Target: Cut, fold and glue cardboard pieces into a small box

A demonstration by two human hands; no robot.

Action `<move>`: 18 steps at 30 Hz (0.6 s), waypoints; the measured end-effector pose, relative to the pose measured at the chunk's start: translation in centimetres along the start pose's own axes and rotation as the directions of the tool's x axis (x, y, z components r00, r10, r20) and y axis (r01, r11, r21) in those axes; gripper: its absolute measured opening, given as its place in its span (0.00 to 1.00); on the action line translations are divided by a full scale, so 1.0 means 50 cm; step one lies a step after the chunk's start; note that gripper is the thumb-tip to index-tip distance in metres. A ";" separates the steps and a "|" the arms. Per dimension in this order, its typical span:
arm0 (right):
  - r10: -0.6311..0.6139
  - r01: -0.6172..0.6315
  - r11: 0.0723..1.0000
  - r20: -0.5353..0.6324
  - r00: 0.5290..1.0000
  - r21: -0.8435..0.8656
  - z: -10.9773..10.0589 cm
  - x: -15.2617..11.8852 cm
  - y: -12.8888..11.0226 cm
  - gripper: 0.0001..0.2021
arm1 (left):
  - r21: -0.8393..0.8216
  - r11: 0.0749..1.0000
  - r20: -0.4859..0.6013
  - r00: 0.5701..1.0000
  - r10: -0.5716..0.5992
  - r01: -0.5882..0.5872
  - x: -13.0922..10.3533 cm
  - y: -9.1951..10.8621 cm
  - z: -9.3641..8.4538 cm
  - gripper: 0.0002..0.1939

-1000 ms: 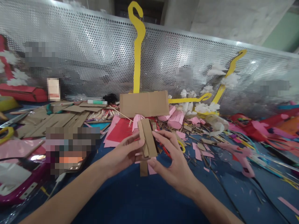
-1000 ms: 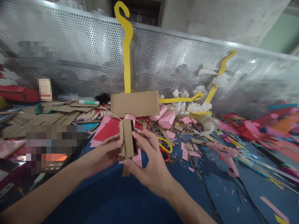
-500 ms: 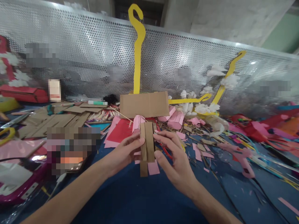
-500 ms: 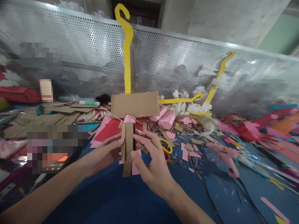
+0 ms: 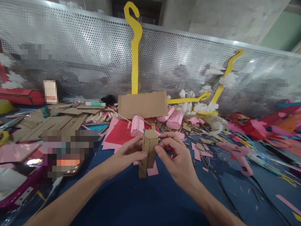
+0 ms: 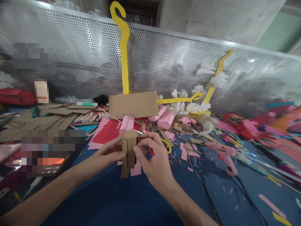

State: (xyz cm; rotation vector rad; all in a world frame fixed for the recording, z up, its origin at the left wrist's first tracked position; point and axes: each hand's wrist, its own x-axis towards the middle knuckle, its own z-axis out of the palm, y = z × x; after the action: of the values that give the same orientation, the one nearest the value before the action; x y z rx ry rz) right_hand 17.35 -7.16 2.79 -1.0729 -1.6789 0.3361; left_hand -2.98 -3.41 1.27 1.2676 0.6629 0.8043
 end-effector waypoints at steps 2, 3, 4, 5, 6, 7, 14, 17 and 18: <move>0.001 -0.001 1.000 0.014 1.000 -0.007 -0.003 0.002 0.000 0.07 | 0.013 1.000 -0.014 1.000 0.016 -0.016 0.001 0.001 -0.001 0.34; 0.001 -0.001 1.000 0.020 1.000 -0.011 -0.005 0.003 0.000 0.06 | 0.021 0.999 -0.014 1.000 0.027 -0.026 0.001 0.001 -0.002 0.34; 0.000 0.000 1.000 0.025 1.000 -0.014 -0.007 0.004 0.000 0.06 | 0.030 0.999 -0.012 0.999 0.036 -0.036 0.002 0.001 -0.002 0.32; 0.001 -0.001 1.000 0.031 1.000 -0.015 -0.008 0.004 0.001 0.07 | 0.035 0.998 -0.007 0.999 0.043 -0.043 0.002 0.001 -0.003 0.31; 0.006 -0.006 1.000 0.036 0.999 -0.015 -0.009 0.005 0.001 0.07 | 0.037 0.998 0.002 0.999 0.041 -0.041 0.003 0.000 -0.003 0.30; 0.016 -0.016 1.000 0.037 0.999 -0.013 -0.010 0.005 0.002 0.08 | 0.030 0.999 0.011 0.999 0.031 -0.032 0.004 0.000 -0.003 0.30; 0.063 -0.063 0.997 0.000 0.998 0.042 -0.009 0.008 0.016 0.08 | -0.328 0.937 -0.087 0.984 -0.153 0.117 0.012 -0.001 0.002 0.27; -0.002 0.002 1.000 0.020 1.000 0.015 -0.011 0.009 0.014 0.06 | -0.410 0.891 -0.054 0.970 -0.238 0.195 0.013 0.003 -0.003 0.28; -0.043 0.043 0.999 0.036 0.998 -0.005 -0.011 0.009 0.012 0.06 | -0.427 0.879 -0.049 0.965 -0.257 0.213 0.013 0.004 -0.005 0.28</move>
State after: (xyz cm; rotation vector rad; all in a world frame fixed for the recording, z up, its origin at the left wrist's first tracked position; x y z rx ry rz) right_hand 18.11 -6.65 2.87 -1.0385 -1.7331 0.3244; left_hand -2.83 -2.73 1.40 0.7408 0.6705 0.7631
